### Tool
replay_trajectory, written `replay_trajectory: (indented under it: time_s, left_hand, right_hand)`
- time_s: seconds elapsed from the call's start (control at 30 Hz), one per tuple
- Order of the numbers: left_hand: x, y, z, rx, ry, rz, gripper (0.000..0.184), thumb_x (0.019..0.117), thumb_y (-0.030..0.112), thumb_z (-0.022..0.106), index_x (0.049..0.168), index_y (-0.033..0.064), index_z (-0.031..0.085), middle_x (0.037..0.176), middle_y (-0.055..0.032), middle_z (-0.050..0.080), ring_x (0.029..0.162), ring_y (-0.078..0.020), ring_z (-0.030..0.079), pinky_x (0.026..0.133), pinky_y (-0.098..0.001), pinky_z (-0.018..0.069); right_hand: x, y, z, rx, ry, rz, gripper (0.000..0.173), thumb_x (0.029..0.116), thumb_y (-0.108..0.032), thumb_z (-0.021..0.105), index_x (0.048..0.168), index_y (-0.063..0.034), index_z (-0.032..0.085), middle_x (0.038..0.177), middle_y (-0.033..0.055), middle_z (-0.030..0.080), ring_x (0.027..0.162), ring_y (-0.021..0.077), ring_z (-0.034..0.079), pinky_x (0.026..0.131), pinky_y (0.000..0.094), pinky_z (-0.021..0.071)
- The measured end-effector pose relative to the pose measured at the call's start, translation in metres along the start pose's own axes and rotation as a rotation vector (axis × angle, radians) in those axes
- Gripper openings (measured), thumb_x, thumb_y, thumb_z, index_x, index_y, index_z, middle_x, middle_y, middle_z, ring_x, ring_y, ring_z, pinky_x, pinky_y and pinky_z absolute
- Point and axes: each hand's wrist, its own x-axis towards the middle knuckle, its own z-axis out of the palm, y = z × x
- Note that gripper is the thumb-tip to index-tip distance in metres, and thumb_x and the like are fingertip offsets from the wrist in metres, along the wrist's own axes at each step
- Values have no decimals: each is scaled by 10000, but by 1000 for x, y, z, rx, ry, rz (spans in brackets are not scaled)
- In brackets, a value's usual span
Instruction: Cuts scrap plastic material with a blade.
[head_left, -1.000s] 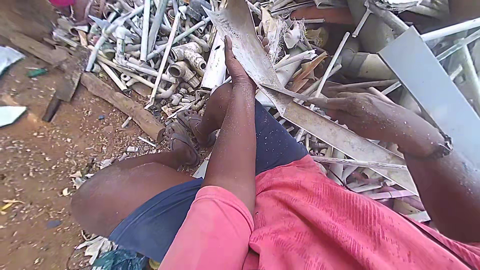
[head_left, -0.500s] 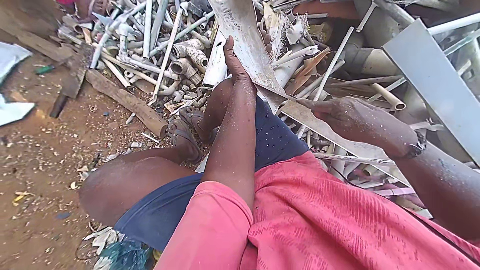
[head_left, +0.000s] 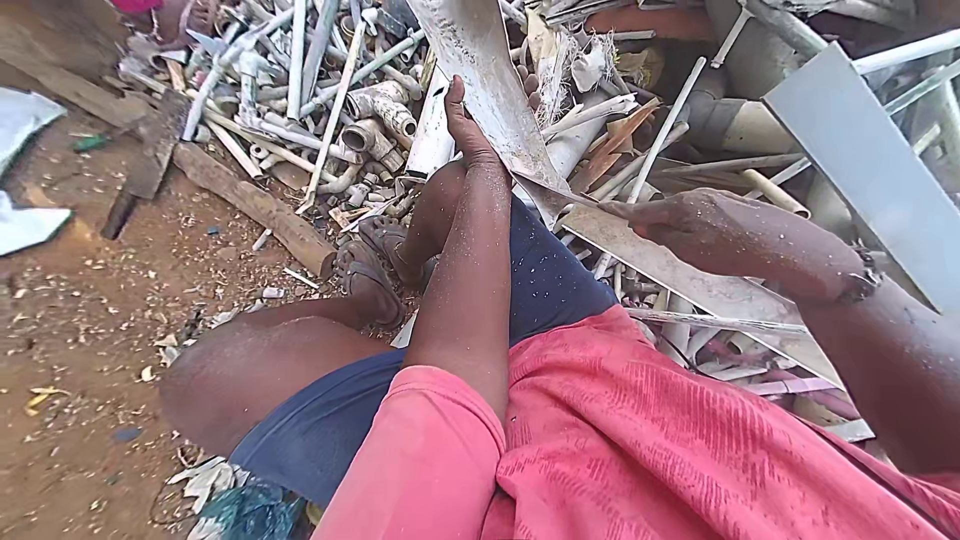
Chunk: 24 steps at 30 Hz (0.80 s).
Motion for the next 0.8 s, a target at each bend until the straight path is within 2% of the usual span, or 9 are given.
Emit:
replay_trajectory:
  time_s: [0.07, 0.2, 0.33, 0.4, 0.47, 0.53, 0.57, 0.7, 0.8]
  left_hand:
    - [2, 1, -1, 17, 11, 31, 775, 1003, 675, 186, 1360, 38, 447, 1135, -248, 652, 982, -353, 697, 818, -518, 596]
    - [0, -6, -1, 9, 6, -42, 827, 983, 717, 204, 1386, 33, 437, 1161, -262, 649, 993, -356, 699, 823, -505, 598]
    - [8, -1, -13, 25, -50, -12, 848, 990, 728, 215, 1443, 40, 418, 1228, -274, 636, 1052, -378, 685, 882, -542, 584]
    - [6, 2, -4, 30, -32, -17, 887, 971, 768, 171, 1408, 49, 449, 1165, -262, 649, 998, -369, 692, 837, -526, 589]
    - [1, -3, 1, 23, -38, -40, 914, 962, 793, 161, 1420, 54, 440, 1167, -269, 647, 994, -375, 692, 837, -526, 591]
    - [-7, -9, 9, 55, -14, -57, 941, 944, 815, 137, 1430, 63, 427, 1170, -252, 641, 967, -353, 690, 795, -496, 599]
    - [-11, -11, 14, 98, -1, -57, 945, 931, 826, 96, 1440, 89, 396, 1181, -230, 630, 958, -333, 684, 773, -468, 601]
    - [-1, -1, 4, 10, -2, -40, 948, 934, 830, 156, 1437, 75, 431, 1186, -244, 641, 998, -355, 692, 821, -507, 600]
    - [1, -3, 1, -11, -33, -52, 967, 941, 823, 146, 1431, 38, 424, 1178, -280, 644, 1017, -385, 690, 846, -538, 591]
  right_hand:
    - [-4, -3, -3, -23, 17, -1, 311, 1081, -201, 510, 1323, -240, 701, 852, 29, 718, 740, 206, 669, 648, 468, 521]
    - [21, -8, 0, -4, -8, 11, 439, 1102, -179, 426, 1515, -274, 540, 1048, 102, 728, 932, 294, 687, 814, 546, 524]
    - [17, -4, -3, 50, -15, -26, 381, 1095, -179, 448, 1420, -254, 634, 988, 58, 728, 863, 222, 678, 770, 486, 528]
    - [19, -4, -8, 51, -15, -32, 358, 1093, -168, 458, 1380, -237, 661, 942, 40, 711, 821, 198, 655, 737, 463, 519]
    - [33, -6, -8, 44, -18, -5, 409, 1102, -181, 421, 1460, -261, 602, 1081, 63, 729, 953, 233, 682, 834, 504, 528]
    - [54, -3, -2, 57, 19, -23, 383, 1091, -176, 406, 1397, -201, 636, 1110, 100, 717, 1009, 282, 676, 868, 534, 508]
    - [58, -2, -1, 71, 18, -40, 418, 1094, -184, 395, 1455, -212, 604, 1160, 104, 721, 1052, 285, 676, 904, 536, 504]
    - [33, -2, -6, 102, -16, -45, 420, 1098, -187, 428, 1475, -283, 585, 1082, 38, 735, 934, 189, 674, 821, 470, 526]
    - [35, -1, -1, 85, 8, -28, 429, 1099, -204, 423, 1488, -311, 570, 1093, 56, 734, 966, 225, 681, 834, 518, 520]
